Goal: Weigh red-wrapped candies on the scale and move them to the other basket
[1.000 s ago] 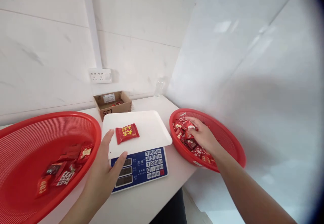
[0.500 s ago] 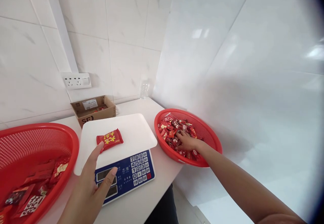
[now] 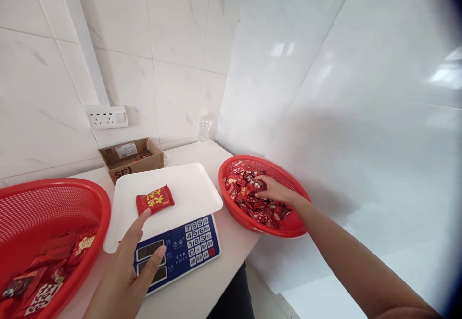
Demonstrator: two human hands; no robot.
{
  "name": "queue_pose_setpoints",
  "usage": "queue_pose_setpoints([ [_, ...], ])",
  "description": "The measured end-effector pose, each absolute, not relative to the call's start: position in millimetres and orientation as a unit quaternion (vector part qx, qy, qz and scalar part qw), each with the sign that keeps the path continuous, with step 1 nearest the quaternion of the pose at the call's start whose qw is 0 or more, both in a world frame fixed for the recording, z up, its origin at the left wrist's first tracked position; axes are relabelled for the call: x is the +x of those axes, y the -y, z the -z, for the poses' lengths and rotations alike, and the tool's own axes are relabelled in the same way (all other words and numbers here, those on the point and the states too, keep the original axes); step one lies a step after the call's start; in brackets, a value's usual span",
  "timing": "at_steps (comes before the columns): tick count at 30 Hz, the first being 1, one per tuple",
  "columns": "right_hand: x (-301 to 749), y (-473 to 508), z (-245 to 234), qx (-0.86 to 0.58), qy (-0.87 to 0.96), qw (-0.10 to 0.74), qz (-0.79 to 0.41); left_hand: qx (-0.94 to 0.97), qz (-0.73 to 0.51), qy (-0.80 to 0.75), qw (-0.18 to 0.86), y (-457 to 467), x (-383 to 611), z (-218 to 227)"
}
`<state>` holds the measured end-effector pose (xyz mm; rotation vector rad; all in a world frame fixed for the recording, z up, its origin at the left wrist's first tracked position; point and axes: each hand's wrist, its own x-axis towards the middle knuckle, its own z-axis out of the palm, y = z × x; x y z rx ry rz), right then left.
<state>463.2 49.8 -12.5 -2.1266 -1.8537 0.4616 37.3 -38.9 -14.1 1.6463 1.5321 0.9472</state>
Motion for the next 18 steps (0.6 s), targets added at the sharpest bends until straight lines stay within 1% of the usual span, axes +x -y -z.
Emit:
queue_pose_setpoints([
  [5,431.6,-66.6,38.2,-0.755,0.623,0.091,-0.182,0.652,-0.335,-0.591,0.336,41.5,42.3,9.3],
  [9,416.9,-69.8,48.7,-0.761,0.62,0.106,-0.161,0.64,-0.348,-0.593,0.345,44.8,40.4,11.1],
  [15,435.1,-61.3,26.6,-0.759,0.612,0.157,-0.157,0.619,-0.372,-0.594,0.354,46.5,34.5,15.4],
  [18,447.2,-56.3,10.7,-0.768,0.595,0.165,-0.169,0.625,-0.375,-0.589,0.349,45.6,34.6,15.1],
])
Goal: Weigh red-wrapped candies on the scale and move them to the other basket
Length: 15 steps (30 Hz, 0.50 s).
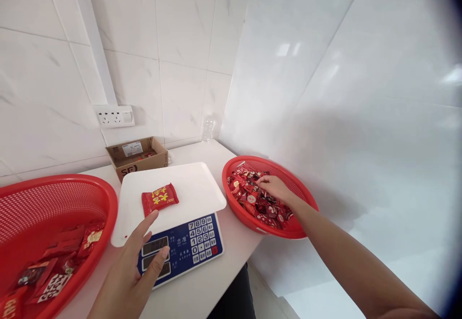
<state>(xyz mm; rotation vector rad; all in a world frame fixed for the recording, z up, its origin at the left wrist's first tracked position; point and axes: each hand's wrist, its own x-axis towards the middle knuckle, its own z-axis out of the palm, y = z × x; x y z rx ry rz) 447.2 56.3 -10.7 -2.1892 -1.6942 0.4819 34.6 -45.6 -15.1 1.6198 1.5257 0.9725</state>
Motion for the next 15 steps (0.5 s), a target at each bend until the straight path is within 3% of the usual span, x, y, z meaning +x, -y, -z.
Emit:
queue_pose_setpoints([
  [9,433.4,-45.9,33.9,-0.758,0.611,0.069,-0.216,0.632,-0.353,-0.586,0.365,48.2,42.0,12.2],
  [15,436.1,-44.8,27.1,-0.742,0.62,0.122,-0.224,0.643,-0.348,-0.589,0.344,49.7,38.3,11.2],
])
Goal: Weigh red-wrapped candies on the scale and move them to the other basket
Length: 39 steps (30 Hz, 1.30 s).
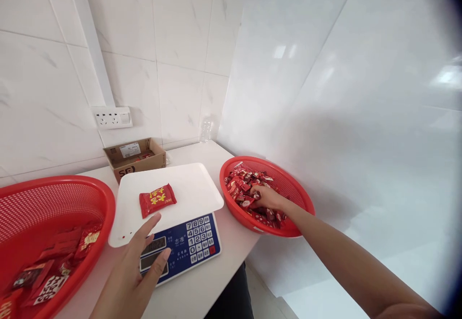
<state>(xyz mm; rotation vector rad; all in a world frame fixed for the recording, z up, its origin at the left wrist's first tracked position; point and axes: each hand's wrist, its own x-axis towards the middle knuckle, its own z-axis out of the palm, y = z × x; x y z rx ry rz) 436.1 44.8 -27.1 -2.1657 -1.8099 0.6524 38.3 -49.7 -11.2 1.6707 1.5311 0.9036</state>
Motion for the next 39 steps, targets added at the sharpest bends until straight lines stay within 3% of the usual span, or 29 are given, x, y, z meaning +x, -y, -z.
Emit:
queue_pose_setpoints([
  [11,463.6,-43.1,-6.3,-0.753,0.49,0.384,-0.211,0.643,-0.342,-0.583,0.36,52.3,37.9,9.9],
  [16,461.6,-42.9,-16.1,-0.747,0.479,0.416,-0.197,0.616,-0.335,-0.587,0.404,50.6,43.1,6.4],
  [22,462.1,-39.8,-15.7,-0.754,0.515,0.335,-0.231,0.615,-0.333,-0.58,0.418,51.4,40.7,6.8],
  [34,458.0,-73.4,44.5,-0.78,0.599,0.037,-0.177,0.622,-0.342,-0.575,0.408,52.3,44.7,6.3],
  [39,462.3,-72.9,49.5,-0.777,0.613,-0.008,-0.143,0.63,-0.327,-0.582,0.397,52.7,40.8,9.0],
])
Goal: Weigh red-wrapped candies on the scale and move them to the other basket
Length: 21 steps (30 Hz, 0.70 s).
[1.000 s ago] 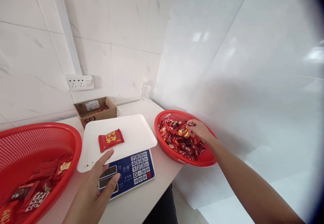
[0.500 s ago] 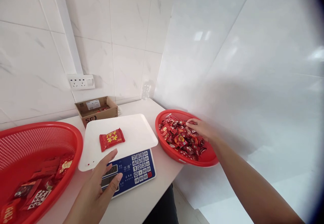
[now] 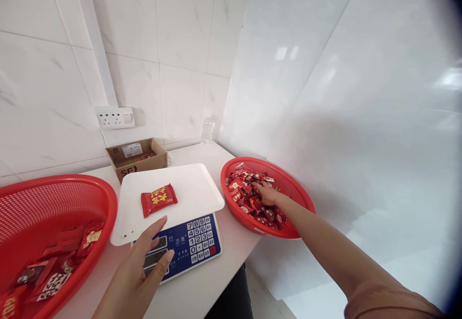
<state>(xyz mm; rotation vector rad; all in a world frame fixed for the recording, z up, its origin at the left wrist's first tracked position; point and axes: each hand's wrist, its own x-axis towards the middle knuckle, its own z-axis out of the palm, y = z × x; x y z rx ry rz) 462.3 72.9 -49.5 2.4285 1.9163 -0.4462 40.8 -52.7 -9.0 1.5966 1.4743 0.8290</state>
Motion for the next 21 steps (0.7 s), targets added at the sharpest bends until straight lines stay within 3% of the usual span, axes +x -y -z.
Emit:
queue_pose_setpoints([
  [8,464.5,-65.4,32.8,0.787,-0.6,-0.091,0.116,0.647,-0.3,-0.591,0.378,54.3,35.3,8.6],
  [15,474.7,-50.4,7.6,0.795,-0.499,-0.288,0.191,0.639,-0.297,-0.588,0.397,54.4,34.2,8.8],
  [21,451.5,-38.2,-24.1,0.735,-0.438,-0.443,0.266,0.59,-0.307,-0.558,0.496,48.8,45.3,9.3],
])
